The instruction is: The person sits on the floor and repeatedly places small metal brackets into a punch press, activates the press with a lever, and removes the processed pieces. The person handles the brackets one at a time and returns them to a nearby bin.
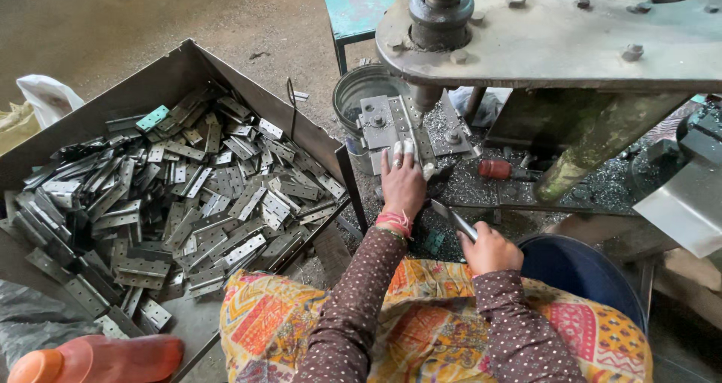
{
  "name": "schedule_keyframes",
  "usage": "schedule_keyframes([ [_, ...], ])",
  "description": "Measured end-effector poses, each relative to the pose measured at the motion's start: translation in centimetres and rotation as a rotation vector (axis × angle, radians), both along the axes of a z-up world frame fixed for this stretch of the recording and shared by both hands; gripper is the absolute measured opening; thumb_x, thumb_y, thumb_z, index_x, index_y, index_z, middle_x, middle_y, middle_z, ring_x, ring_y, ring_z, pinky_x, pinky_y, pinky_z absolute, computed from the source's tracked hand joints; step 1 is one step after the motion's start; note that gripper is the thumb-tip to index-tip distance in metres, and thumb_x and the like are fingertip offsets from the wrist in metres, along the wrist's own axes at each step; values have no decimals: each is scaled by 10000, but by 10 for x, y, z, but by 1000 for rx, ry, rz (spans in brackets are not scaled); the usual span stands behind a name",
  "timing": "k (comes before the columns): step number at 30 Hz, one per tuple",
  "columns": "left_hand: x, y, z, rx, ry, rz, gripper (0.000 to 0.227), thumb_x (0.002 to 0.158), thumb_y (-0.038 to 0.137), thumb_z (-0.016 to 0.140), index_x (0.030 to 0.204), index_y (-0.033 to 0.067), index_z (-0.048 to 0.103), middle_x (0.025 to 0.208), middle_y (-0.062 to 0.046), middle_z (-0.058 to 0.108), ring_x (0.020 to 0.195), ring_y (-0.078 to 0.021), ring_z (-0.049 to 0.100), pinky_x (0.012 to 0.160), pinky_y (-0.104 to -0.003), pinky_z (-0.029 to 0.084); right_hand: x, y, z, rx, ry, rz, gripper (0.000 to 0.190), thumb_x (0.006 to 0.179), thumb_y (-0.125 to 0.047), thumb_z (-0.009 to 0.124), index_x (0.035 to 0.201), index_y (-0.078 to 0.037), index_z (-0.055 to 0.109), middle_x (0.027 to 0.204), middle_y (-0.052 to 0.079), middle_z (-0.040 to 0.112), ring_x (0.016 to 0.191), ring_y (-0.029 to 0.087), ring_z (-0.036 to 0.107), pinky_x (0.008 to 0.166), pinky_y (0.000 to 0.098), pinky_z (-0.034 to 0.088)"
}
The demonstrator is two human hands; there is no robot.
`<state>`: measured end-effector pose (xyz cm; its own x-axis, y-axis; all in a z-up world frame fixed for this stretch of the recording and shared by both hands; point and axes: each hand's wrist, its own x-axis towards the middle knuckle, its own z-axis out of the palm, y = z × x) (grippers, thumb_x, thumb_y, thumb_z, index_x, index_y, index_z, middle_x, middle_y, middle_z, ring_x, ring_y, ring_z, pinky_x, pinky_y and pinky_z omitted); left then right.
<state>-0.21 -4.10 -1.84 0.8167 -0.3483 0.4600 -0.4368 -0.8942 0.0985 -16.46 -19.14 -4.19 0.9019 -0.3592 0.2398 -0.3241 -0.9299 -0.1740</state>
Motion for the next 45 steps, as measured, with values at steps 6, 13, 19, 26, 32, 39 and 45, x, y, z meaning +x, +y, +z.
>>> schedule_keyframes([
  [6, 12, -9, -6, 57, 151, 29, 337, 956, 181, 499, 1193, 17, 672, 1505, -187, 494, 1454, -343, 394, 1235, -574, 133, 3, 0, 7, 10, 62, 0, 346, 888, -529, 673, 964, -191, 672, 772, 50, 728, 639, 307, 714, 547, 457, 549],
  [13, 10, -11, -7, 114, 103, 29, 428, 916, 164, 511, 1274, -28, 644, 1484, -214, 493, 1440, -362, 400, 1233, -572, 142, 5, -22, -42, -4, 378, 30, 288, 976, -327, 578, 1154, -105, 621, 1007, 146, 735, 795, 302, 757, 653, 440, 613],
  [19, 12, -11, 7, 227, 194, 25, 356, 947, 159, 504, 1231, 17, 664, 1536, -249, 423, 1458, -416, 337, 1226, -566, 134, 21, -24, -65, 171, 819, -68, 434, 1047, -205, 485, 1439, -65, 361, 1288, 268, 546, 1143, 395, 623, 905, 462, 562],
  [26, 13, -10, 11, 255, 279, 17, 342, 994, 154, 478, 1241, 7, 663, 1551, -249, 418, 1497, -425, 309, 1254, -573, 120, 10, -10, 2, 32, 771, 83, 554, 931, -364, 698, 1323, -65, 445, 1194, 184, 640, 1052, 314, 694, 899, 412, 598],
  [32, 20, -16, -10, 206, 80, 63, 464, 939, 155, 486, 1348, -33, 597, 1500, -252, 459, 1448, -410, 352, 1233, -554, 144, 18, -14, -31, 157, 921, -14, 612, 983, -244, 653, 1470, -101, 312, 1326, 227, 554, 1165, 341, 653, 953, 417, 555],
  [39, 3, -7, 9, 135, 215, 18, 343, 950, 146, 491, 1204, 23, 687, 1530, -229, 446, 1477, -380, 338, 1256, -553, 124, 7, -12, -50, 195, 1115, 107, 1056, 935, -405, 777, 1593, -80, 18, 1494, 238, 421, 1355, 357, 499, 1132, 427, 439],
  [45, 22, -11, 19, 250, 249, 23, 345, 947, 195, 515, 1187, 29, 699, 1553, -226, 412, 1480, -388, 314, 1231, -554, 91, 15, -7, 16, 23, 795, 78, 631, 919, -437, 724, 1342, -69, 435, 1212, 167, 653, 1075, 283, 725, 906, 383, 608],
])
